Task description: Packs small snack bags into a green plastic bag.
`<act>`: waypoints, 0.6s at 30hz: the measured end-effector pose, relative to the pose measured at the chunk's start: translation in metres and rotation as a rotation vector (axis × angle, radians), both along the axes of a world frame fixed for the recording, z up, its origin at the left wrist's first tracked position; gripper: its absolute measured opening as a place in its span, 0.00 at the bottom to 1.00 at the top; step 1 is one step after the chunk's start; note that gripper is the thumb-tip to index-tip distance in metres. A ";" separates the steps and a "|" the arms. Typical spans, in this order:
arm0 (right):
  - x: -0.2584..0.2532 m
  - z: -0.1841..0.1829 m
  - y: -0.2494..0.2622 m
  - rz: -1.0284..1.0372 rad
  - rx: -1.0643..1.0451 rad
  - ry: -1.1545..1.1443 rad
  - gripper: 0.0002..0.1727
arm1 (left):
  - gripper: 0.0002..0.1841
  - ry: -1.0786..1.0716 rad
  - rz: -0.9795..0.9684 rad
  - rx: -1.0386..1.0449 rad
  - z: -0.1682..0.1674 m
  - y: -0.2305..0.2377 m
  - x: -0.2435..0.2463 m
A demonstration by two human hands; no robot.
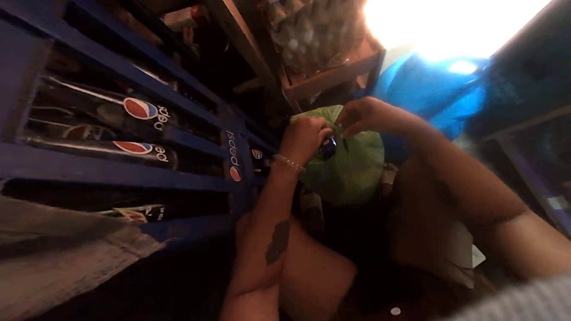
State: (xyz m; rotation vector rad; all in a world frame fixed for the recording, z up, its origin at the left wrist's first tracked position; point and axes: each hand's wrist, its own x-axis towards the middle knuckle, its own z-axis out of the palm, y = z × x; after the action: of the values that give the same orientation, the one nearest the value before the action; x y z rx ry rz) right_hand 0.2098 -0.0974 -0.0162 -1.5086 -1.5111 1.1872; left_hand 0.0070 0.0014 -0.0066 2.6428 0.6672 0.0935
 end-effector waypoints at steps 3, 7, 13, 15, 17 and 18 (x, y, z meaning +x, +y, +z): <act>0.014 -0.007 0.006 -0.042 -0.032 -0.094 0.17 | 0.14 0.077 0.059 -0.017 -0.004 0.003 0.003; 0.030 -0.015 0.010 -0.067 -0.132 -0.124 0.12 | 0.14 0.179 0.097 -0.083 -0.011 0.013 0.006; 0.019 -0.032 0.007 -0.004 -0.025 -0.366 0.10 | 0.15 0.225 0.063 -0.050 -0.026 0.012 0.012; 0.012 -0.041 0.008 -0.041 0.029 -0.455 0.07 | 0.16 0.246 0.055 -0.056 -0.030 0.005 0.017; 0.005 -0.047 0.012 -0.049 -0.012 -0.567 0.08 | 0.16 0.306 0.059 -0.074 -0.029 -0.003 0.024; 0.001 -0.050 0.015 -0.041 -0.026 -0.627 0.09 | 0.16 0.336 0.070 -0.083 -0.029 -0.006 0.028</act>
State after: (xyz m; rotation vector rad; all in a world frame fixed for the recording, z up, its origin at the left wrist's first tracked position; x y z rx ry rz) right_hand 0.2111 -0.0826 -0.0660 -2.0385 -1.8428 0.7352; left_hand 0.0346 -0.0042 -0.0358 2.5780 0.8509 -0.3584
